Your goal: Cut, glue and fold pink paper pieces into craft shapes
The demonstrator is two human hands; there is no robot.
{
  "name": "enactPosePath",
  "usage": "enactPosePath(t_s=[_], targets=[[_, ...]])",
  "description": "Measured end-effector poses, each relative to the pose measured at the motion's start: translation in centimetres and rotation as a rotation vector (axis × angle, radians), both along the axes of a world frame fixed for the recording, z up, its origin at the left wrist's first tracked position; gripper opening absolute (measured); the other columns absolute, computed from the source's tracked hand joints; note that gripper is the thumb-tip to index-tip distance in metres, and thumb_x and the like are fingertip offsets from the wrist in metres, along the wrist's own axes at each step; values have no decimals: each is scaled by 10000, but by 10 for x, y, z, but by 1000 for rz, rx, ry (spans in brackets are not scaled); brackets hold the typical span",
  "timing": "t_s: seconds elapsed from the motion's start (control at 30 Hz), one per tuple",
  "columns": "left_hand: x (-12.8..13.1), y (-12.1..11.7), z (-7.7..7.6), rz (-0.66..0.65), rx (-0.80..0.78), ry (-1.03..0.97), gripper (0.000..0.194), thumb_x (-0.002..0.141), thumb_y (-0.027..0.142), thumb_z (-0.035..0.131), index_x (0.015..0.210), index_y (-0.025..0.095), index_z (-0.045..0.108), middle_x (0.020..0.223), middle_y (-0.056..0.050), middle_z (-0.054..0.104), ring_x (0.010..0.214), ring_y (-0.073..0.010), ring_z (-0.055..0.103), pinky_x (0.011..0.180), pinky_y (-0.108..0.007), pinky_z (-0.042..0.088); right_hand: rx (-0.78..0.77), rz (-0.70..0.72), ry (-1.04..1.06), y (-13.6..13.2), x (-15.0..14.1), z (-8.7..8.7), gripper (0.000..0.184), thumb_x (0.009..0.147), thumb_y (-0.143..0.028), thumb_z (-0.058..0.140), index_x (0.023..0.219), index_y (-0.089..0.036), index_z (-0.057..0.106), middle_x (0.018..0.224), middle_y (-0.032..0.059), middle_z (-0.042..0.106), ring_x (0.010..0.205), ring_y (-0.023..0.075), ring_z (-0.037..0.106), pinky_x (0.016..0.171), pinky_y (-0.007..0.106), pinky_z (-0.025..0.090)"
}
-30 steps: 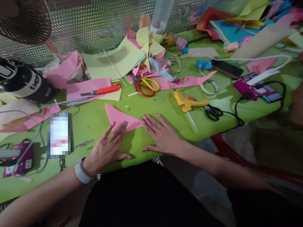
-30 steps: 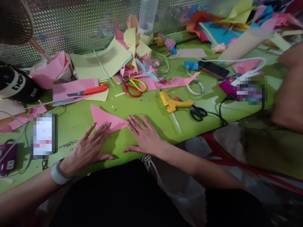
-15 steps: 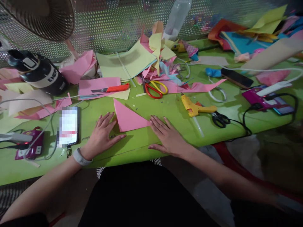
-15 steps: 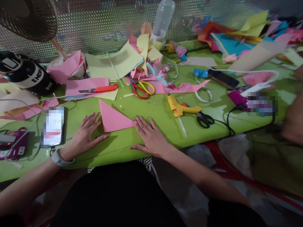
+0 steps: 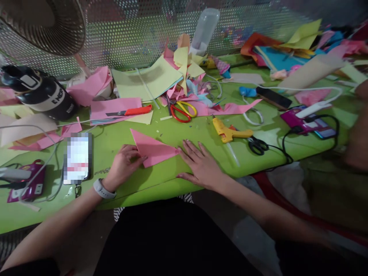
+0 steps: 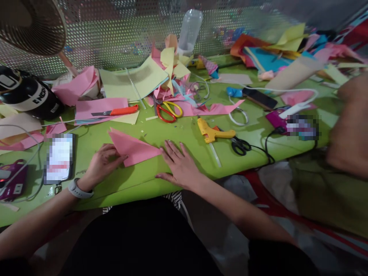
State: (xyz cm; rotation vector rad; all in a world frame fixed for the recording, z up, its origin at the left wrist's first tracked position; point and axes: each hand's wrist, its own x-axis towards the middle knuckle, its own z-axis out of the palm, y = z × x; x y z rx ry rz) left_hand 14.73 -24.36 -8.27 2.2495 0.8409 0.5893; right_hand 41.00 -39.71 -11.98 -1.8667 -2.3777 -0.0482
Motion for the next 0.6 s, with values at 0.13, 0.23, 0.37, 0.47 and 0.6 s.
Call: enactPosePath(t_s=[0.13, 0.23, 0.37, 0.47, 0.6], targets=[[-7, -3, 1, 14, 92, 17, 188, 913, 341, 654, 813, 214, 750, 1056, -84, 725, 1001, -252, 634, 833, -476, 570, 6, -102, -1, -4, 10, 3, 916, 937, -742, 303, 1538, -53, 357, 1590, 276, 292, 1517, 379, 218, 1191, 625, 201], [-16, 0, 6, 108, 221, 23, 197, 923, 361, 645, 821, 216, 733, 1311, -95, 635, 1187, -289, 583, 987, -575, 493, 2, -174, 11, -3, 19, 3, 962, 928, -757, 295, 1531, -9, 349, 1575, 299, 308, 1507, 394, 239, 1180, 638, 216], [-14, 5, 9, 126, 252, 92, 375, 867, 533, 683, 1049, 205, 682, 1409, -142, 552, 1295, -329, 515, 1062, -611, 426, -29, -137, 30, 2, 24, 1, 941, 940, -746, 282, 1571, -48, 268, 1579, 250, 341, 1494, 361, 293, 1191, 625, 211], [4, 7, 7, 63, 255, 165, 627, 792, 637, 711, 1209, 176, 632, 1406, -184, 545, 1286, -363, 502, 1039, -608, 446, -31, -146, 33, 3, 23, -1, 917, 951, -731, 273, 1567, -52, 281, 1589, 239, 326, 1494, 351, 300, 1187, 613, 233], [31, 10, 8, 10, 250, 175, 538, 868, 569, 663, 1198, 145, 637, 1324, -164, 607, 1225, -326, 534, 1016, -550, 470, -34, -154, 37, 2, 22, -3, 879, 971, -700, 265, 1555, -45, 304, 1603, 225, 302, 1505, 340, 276, 1196, 600, 232]])
